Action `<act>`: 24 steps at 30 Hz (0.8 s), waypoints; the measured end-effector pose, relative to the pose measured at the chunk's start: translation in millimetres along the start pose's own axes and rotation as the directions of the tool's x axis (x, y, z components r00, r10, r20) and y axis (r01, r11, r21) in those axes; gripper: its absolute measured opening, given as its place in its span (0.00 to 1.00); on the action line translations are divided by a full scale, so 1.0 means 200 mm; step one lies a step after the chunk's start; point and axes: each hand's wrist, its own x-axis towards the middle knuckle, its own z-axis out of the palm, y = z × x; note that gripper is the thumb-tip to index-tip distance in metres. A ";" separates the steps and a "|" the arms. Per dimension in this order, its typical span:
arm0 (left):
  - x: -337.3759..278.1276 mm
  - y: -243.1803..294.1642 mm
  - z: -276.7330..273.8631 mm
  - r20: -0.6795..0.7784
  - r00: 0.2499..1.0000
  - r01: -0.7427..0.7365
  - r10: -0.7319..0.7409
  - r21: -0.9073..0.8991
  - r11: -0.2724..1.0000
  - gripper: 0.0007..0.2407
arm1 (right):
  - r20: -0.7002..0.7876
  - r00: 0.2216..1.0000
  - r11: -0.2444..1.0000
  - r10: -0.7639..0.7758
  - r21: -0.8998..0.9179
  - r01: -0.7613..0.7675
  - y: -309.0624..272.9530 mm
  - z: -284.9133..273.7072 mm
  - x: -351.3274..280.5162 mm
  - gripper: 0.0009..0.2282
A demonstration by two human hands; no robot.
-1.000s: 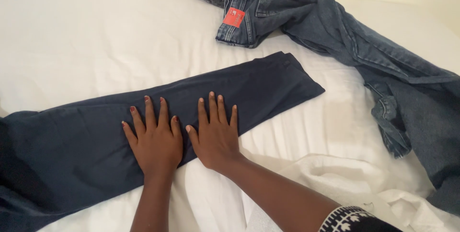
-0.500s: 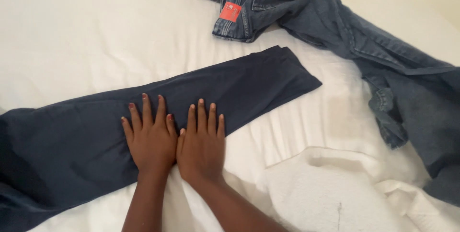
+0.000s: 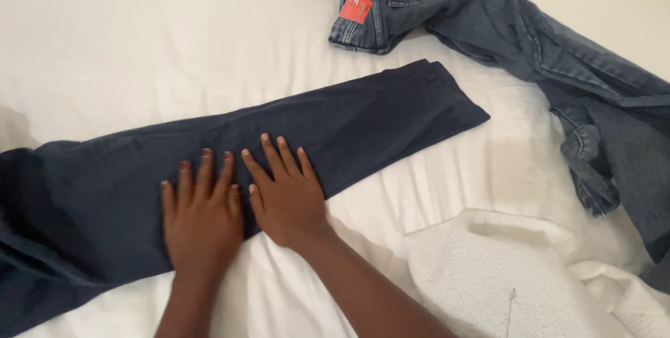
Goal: The person folds a pair of dark blue trousers on a white bed. They align the legs, fold the garment in half lengthwise, smooth the fabric, and then fold it into a compact rectangle.
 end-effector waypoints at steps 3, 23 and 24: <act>-0.05 -0.27 0.02 -0.046 0.993 0.111 -0.104 0.172 0.979 0.24 | -0.009 1.000 0.999 0.026 0.046 -0.025 0.01 -0.03 0.00 0.25; -0.20 -0.54 -0.07 -0.134 0.977 0.186 -0.169 0.125 0.975 0.24 | 0.064 0.977 0.968 -0.205 0.163 0.193 -0.47 0.10 0.04 0.25; -0.20 -0.56 -0.09 -0.106 0.986 0.142 -0.130 0.109 0.984 0.24 | 0.068 0.977 0.967 -0.201 0.173 0.187 -0.47 0.10 0.05 0.25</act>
